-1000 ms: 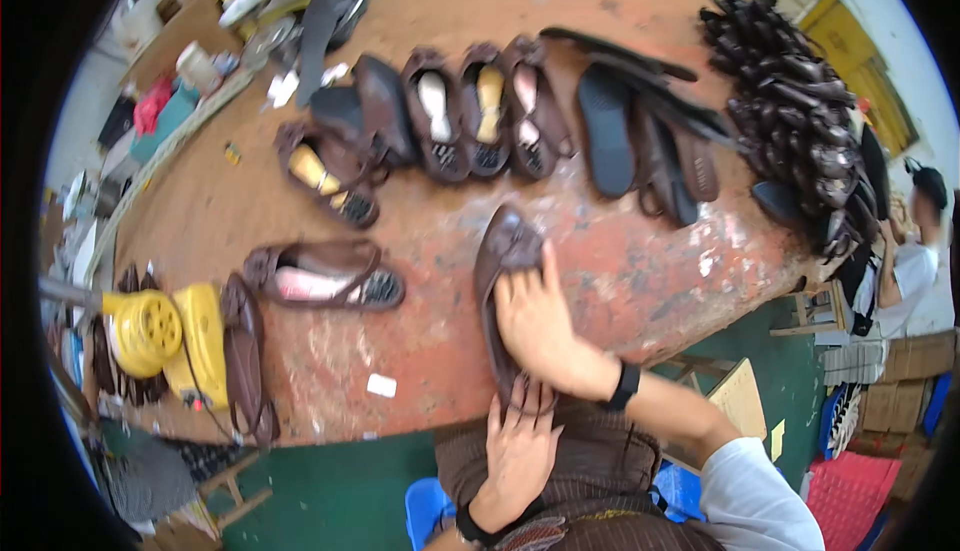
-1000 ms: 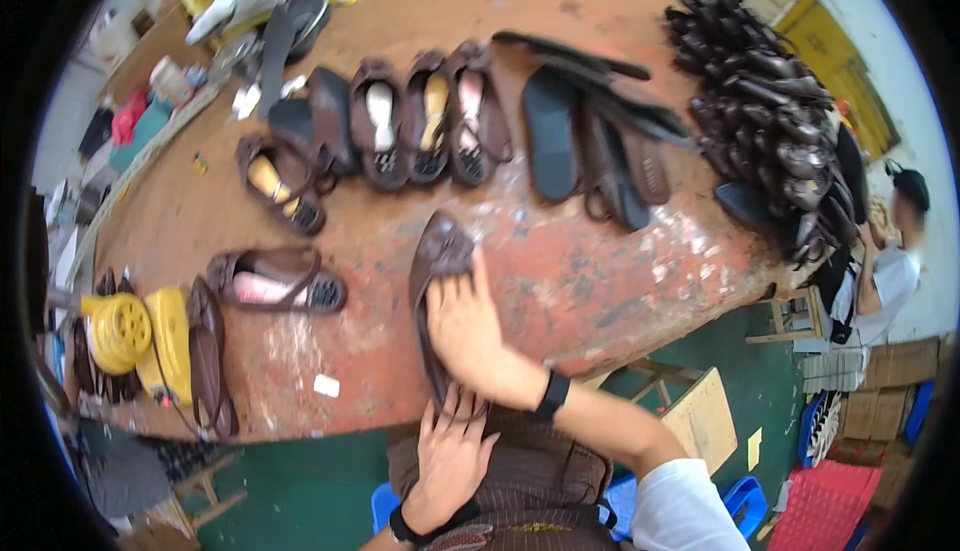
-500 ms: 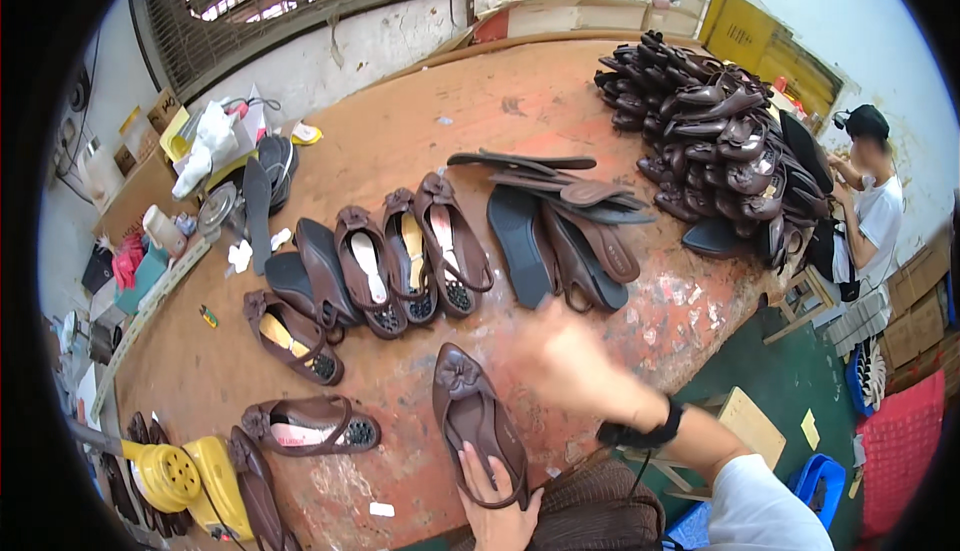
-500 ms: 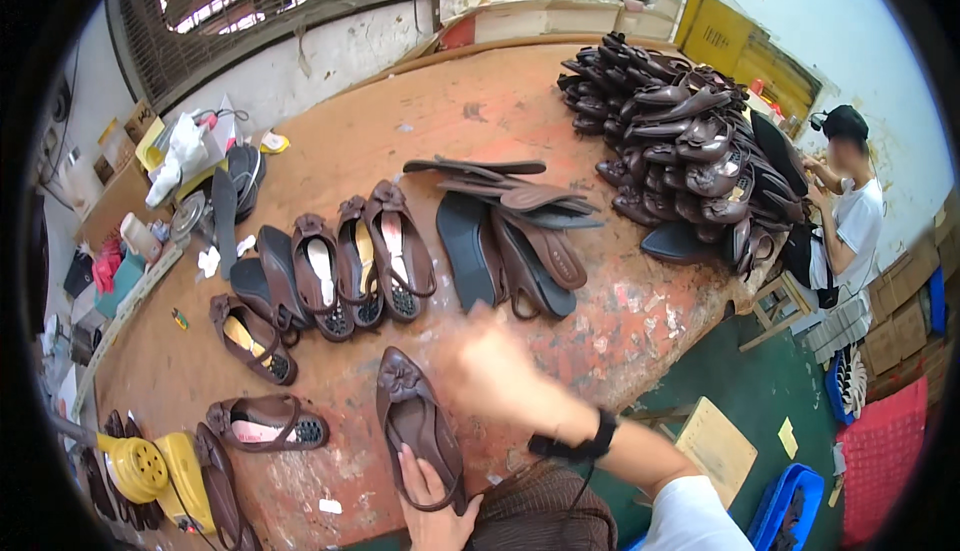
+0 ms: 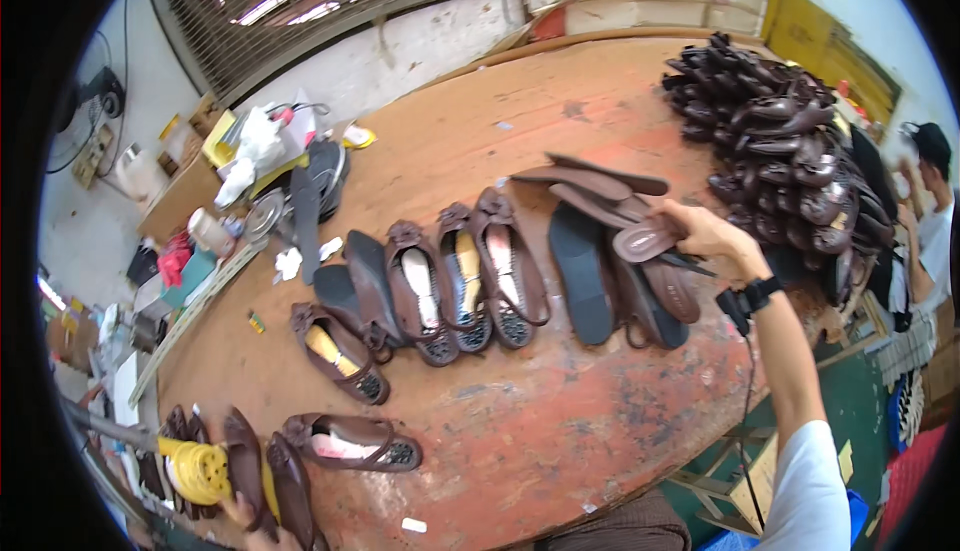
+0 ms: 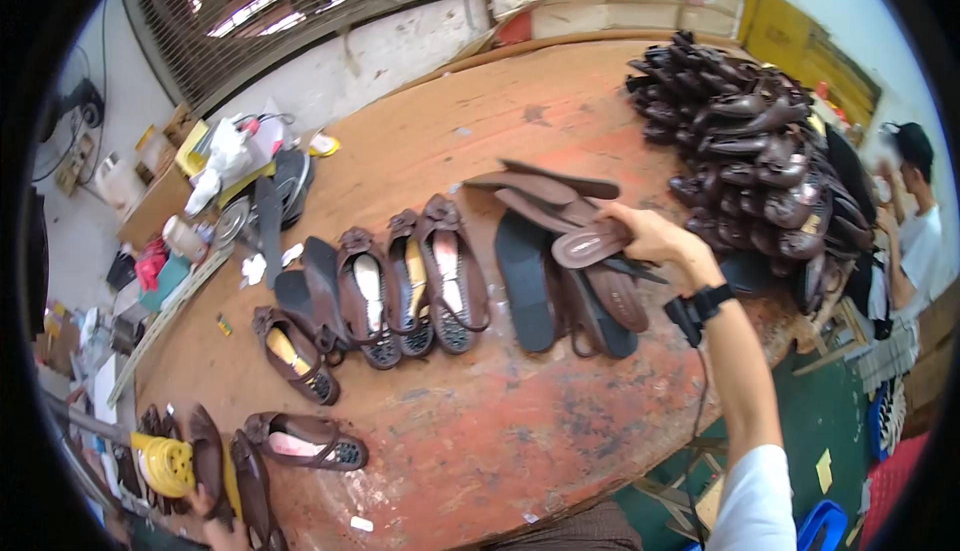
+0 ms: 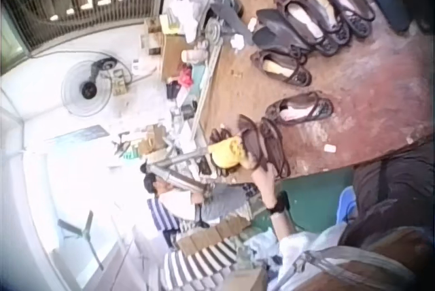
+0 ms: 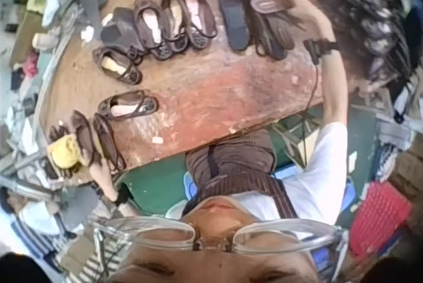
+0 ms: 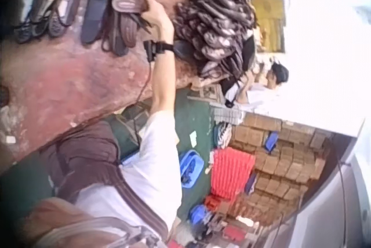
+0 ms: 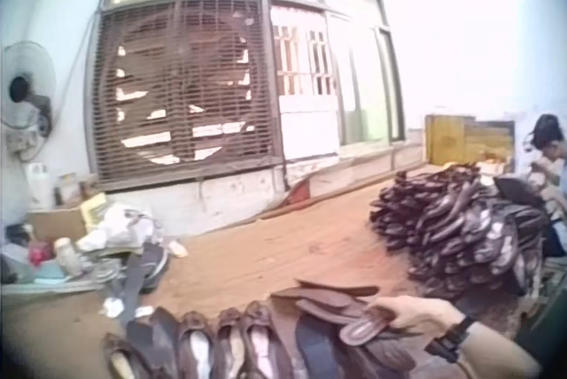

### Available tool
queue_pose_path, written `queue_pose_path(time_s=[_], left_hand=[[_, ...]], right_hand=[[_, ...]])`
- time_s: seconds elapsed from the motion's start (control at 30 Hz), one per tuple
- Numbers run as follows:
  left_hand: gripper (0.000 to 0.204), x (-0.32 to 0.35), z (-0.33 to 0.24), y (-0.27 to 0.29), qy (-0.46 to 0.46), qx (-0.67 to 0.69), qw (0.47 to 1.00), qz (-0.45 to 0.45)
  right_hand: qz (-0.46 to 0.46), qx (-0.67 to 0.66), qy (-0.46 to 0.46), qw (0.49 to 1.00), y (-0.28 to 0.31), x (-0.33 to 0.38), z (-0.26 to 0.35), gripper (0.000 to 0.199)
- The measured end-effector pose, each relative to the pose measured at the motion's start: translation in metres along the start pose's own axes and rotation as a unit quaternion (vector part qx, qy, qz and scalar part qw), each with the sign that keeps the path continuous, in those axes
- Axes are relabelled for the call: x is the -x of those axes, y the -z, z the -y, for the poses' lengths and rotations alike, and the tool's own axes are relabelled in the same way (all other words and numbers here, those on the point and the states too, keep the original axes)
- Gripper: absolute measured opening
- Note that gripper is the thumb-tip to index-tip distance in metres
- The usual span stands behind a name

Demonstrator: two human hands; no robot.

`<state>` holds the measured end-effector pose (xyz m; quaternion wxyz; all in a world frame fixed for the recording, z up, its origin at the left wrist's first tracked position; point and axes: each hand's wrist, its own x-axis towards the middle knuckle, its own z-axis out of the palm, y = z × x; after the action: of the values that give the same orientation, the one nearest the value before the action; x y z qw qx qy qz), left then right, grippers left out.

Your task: The person assembles brown women's shoes by inserting insoles into the shoe uppers. They repeatedly pick up a shoe and an insole, press the insole into the shoe, and place the assembled shoe on a pile.

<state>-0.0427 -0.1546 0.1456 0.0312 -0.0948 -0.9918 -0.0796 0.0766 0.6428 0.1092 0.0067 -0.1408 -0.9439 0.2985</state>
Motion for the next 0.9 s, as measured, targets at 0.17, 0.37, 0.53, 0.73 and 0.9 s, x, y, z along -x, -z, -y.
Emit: queue_pose_path(time_s=[0.17, 0.37, 0.53, 0.73, 0.9], left_hand=[[0.041, -0.017, -0.110, 0.014, -0.050, -0.189, 0.954, 0.228], [0.031, -0.088, -0.320, -0.072, -0.379, 0.278, 0.881, 0.048], [0.046, -0.114, -0.420, -0.180, -0.247, 0.082, 0.965, 0.022], [0.035, -0.094, -0.389, -0.168, -0.259, 0.260, 0.930, 0.031], [0.036, -0.005, -0.283, -0.080, -0.211, 0.315, 0.897, 0.226]], right_hand=[[-0.092, 0.102, 0.060, 0.989, -0.001, 0.033, 0.028, 0.049], [-0.392, 0.056, 0.103, 0.912, -0.021, 0.083, 0.095, 0.052], [-0.389, -0.343, 0.019, 0.855, -0.039, 0.160, 0.124, 0.073], [-0.184, -0.776, -0.066, 0.600, -0.090, 0.207, 0.137, 0.078], [-0.072, -0.754, -0.120, 0.642, -0.141, 0.219, 0.141, 0.054]])
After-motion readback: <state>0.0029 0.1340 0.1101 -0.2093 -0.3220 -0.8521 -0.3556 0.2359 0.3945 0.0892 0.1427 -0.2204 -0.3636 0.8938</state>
